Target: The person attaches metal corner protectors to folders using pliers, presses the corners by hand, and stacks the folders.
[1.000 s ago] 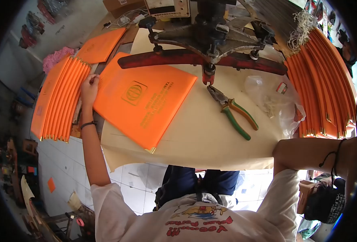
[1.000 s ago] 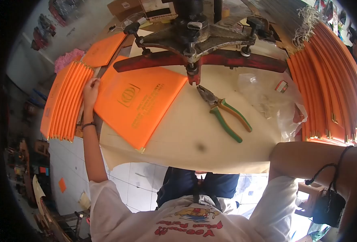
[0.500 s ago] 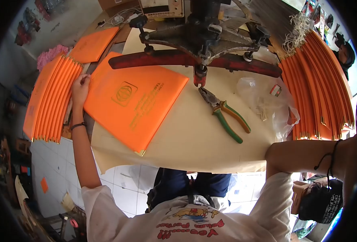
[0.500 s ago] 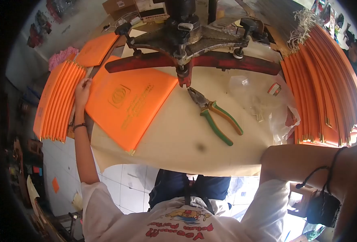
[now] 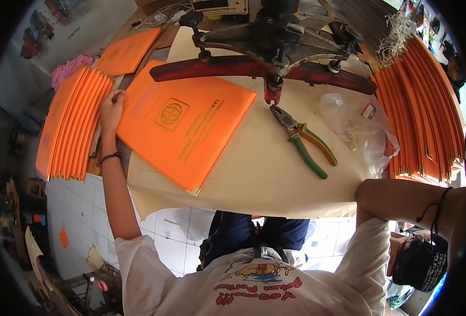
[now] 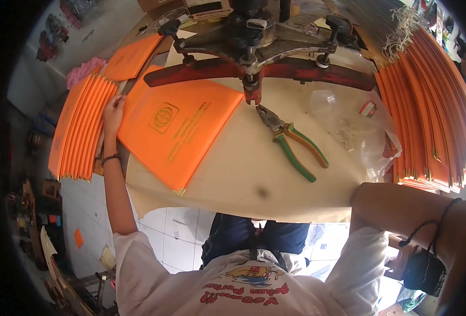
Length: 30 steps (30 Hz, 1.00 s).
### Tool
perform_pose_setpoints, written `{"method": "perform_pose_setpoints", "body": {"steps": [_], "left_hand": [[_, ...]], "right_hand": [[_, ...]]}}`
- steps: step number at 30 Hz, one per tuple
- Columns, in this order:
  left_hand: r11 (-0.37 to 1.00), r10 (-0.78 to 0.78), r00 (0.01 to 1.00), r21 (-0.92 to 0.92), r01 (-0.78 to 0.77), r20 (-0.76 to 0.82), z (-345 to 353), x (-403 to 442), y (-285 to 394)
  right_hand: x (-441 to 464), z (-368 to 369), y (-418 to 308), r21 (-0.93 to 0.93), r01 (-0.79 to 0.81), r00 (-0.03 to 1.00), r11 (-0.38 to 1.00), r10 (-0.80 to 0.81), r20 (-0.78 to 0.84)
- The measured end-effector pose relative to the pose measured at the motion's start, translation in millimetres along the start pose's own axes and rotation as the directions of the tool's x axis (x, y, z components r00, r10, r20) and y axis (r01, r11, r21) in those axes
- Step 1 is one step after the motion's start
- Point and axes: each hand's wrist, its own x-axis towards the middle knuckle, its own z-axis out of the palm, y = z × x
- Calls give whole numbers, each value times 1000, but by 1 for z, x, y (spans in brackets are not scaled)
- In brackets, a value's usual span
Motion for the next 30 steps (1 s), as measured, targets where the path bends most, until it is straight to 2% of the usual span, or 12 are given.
{"method": "perform_pose_setpoints", "body": {"steps": [18, 22, 24, 27, 28, 30], "left_hand": [[1000, -8, 1000, -19, 8, -5, 0, -1, 2], [1000, -18, 1000, -19, 17, -17, 0, -3, 7], [998, -57, 998, -6, 57, -2, -1, -4, 11], [999, -38, 999, -13, 38, -12, 0, -2, 8], [999, -29, 999, -15, 29, -21, 0, -3, 8], [1000, -12, 999, -17, 12, -38, 1, -3, 8]], "right_hand": [[12, 2, 3, 11, 17, 1000, 1000, -17, -8], [11, -13, 13, -27, -22, 999, 999, 21, -39], [4, -26, 29, -98, -99, 995, 990, 96, -35], [-27, -56, 72, -432, -188, 956, 882, 265, 125], [-22, -43, 79, -446, -277, 918, 851, 371, 138], [-11, -7, 87, -398, -549, 754, 735, 641, 144]]}}
